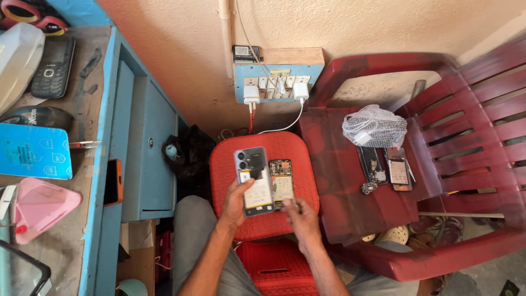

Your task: The person disassembles a smartphone by removing screws and separating the back cover. They then use a plastic tool to pry open the device and disconnect internal components. The person continues to manipulate the internal parts and reassemble the device.

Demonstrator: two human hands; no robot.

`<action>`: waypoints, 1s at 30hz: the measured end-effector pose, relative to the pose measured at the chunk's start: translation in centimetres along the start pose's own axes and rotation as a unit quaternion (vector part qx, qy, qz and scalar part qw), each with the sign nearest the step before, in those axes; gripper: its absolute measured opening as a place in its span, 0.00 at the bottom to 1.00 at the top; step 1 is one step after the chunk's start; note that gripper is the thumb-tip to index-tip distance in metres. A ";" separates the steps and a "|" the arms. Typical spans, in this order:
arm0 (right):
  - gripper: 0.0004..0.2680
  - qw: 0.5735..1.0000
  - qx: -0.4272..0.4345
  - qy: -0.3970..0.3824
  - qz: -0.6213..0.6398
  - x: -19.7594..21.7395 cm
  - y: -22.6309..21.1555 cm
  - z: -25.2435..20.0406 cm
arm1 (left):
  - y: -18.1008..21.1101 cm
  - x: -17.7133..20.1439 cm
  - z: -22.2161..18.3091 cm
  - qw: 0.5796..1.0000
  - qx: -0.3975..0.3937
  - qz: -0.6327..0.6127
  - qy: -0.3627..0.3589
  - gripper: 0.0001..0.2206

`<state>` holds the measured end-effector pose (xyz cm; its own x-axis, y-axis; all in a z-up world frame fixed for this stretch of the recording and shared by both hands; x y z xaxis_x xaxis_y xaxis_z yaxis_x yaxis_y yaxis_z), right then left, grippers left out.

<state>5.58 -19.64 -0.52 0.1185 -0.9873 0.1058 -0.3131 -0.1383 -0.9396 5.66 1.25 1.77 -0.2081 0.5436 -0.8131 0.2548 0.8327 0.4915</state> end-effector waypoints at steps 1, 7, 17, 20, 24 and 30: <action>0.11 0.999 0.023 0.030 -0.032 0.9 0.1 0.5 | 0.4 0.2 -0.1 1.000 -0.007 0.007 0.007 0.16; 0.22 0.911 0.212 0.072 -0.347 1.4 -1.9 1.9 | 1.9 1.7 -0.4 0.995 -0.056 0.029 0.079 0.17; 0.30 0.890 0.151 -0.028 -0.430 -7.7 -4.7 1.2 | 2.0 3.4 -0.2 0.988 -0.089 0.027 0.120 0.17; 0.30 0.888 0.160 -0.036 -0.430 -8.8 -3.3 1.4 | 1.8 4.1 -0.1 0.985 -0.107 0.059 0.125 0.17; 0.23 0.900 0.218 0.025 -0.377 -5.4 -1.7 1.3 | 0.0 5.3 0.9 0.981 -0.079 0.085 0.158 0.18; 0.14 0.997 -0.004 0.046 -0.060 3.2 2.7 2.9 | -8.3 2.7 4.5 0.947 0.010 0.292 0.134 0.19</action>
<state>7.85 -22.93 -3.68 0.0684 -0.9668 0.2463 -0.3102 -0.2552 -0.9158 7.26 -4.69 -5.88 -0.2575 0.9203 -0.2947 0.4171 0.3810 0.8252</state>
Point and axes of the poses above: each hand's wrist, its own z-axis towards the middle knuckle, its own x-axis out of the back of the hand, y = z × x, the point moved 5 cm from there along z, towards the middle knuckle, and after that the axes turned 10 degrees about x, right-handed, at the moved point
